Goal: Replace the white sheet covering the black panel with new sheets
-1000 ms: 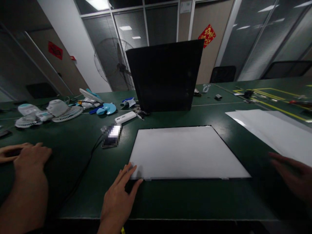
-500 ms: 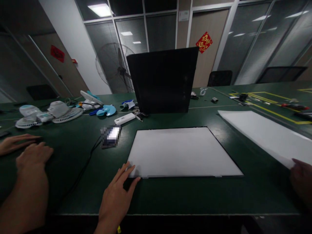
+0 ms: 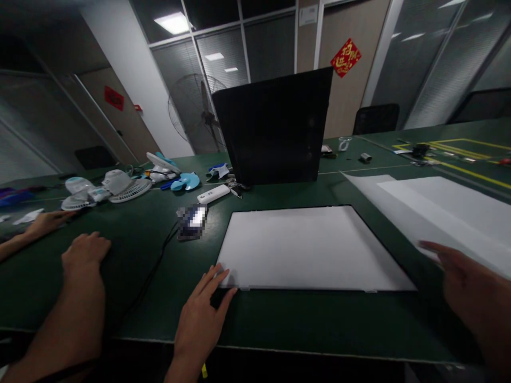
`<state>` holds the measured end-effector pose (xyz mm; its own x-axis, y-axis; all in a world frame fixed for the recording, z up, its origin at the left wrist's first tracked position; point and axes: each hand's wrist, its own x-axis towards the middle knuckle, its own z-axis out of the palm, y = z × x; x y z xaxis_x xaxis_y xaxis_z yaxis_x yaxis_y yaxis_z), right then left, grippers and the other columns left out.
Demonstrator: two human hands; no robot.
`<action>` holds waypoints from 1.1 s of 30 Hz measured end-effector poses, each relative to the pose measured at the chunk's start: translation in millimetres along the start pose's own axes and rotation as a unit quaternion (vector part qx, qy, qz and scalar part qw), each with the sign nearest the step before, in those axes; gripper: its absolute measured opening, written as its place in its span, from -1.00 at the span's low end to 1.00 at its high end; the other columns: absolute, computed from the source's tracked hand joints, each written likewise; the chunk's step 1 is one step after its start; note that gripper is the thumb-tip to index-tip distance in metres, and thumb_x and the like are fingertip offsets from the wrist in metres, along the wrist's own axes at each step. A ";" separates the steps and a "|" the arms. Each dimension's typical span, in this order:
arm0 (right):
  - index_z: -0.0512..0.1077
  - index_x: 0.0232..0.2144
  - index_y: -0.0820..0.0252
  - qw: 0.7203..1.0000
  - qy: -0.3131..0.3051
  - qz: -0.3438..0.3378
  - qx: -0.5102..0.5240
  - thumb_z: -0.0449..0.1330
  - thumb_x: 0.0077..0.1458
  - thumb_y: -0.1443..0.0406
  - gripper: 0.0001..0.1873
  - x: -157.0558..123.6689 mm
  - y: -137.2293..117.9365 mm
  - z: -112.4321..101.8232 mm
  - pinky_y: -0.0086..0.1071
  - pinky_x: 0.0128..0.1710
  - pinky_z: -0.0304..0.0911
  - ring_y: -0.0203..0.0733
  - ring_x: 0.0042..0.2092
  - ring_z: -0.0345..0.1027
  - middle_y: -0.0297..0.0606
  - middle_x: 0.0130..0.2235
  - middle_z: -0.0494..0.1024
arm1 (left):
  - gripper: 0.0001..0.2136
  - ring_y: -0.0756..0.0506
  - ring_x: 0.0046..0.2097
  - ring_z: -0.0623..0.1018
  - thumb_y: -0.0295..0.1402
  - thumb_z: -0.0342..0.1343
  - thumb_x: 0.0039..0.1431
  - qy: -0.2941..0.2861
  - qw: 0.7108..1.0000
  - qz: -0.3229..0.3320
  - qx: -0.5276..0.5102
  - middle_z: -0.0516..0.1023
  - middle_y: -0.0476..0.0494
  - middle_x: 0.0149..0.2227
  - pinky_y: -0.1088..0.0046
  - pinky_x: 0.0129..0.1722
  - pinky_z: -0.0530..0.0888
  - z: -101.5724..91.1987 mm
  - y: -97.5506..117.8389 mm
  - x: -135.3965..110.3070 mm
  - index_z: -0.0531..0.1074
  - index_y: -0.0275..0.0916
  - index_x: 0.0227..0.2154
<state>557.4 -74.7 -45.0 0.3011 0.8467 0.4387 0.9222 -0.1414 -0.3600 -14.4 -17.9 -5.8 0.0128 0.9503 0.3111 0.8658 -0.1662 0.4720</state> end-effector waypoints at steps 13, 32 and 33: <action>0.65 -0.29 -0.02 0.963 -0.149 -0.163 0.152 0.13 0.22 0.24 -0.74 6.2 -52.7 -16.2 0.12 0.42 0.00 0.10 0.39 0.20 -0.32 0.20 0.57 | -0.53 -0.24 0.25 0.55 -0.05 0.19 0.26 0.019 1.000 -0.008 -0.007 0.49 -0.10 0.31 0.12 0.29 0.47 -2.2 8.2 1.9 0.50 -0.03 0.19; 0.65 -0.01 -0.04 0.965 -0.171 -0.138 0.143 0.16 0.29 0.03 -0.63 5.6 -51.9 -13.1 0.03 0.36 0.18 0.08 0.35 0.28 -0.24 0.26 0.51 | -0.36 -0.30 0.32 0.46 -0.11 0.15 0.28 0.036 0.999 -0.004 0.010 0.37 -0.27 0.39 0.04 0.31 0.43 -2.7 7.1 -2.6 0.24 -0.17 0.38; 0.65 0.00 -0.04 0.965 -0.169 -0.141 0.142 0.17 0.29 0.03 -0.62 5.6 -52.1 -12.9 0.03 0.36 0.20 0.07 0.34 0.29 -0.24 0.26 0.51 | -0.39 -0.29 0.31 0.48 -0.13 0.15 0.28 0.038 0.999 0.016 0.011 0.41 -0.25 0.35 0.05 0.31 0.44 -2.7 6.0 -2.6 0.28 -0.15 0.36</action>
<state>514.2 -69.2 -13.2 -0.0925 0.9570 0.2749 0.8382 0.2238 -0.4973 -10.6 -22.2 -1.5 0.0031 0.9218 0.3876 0.8767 -0.1890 0.4424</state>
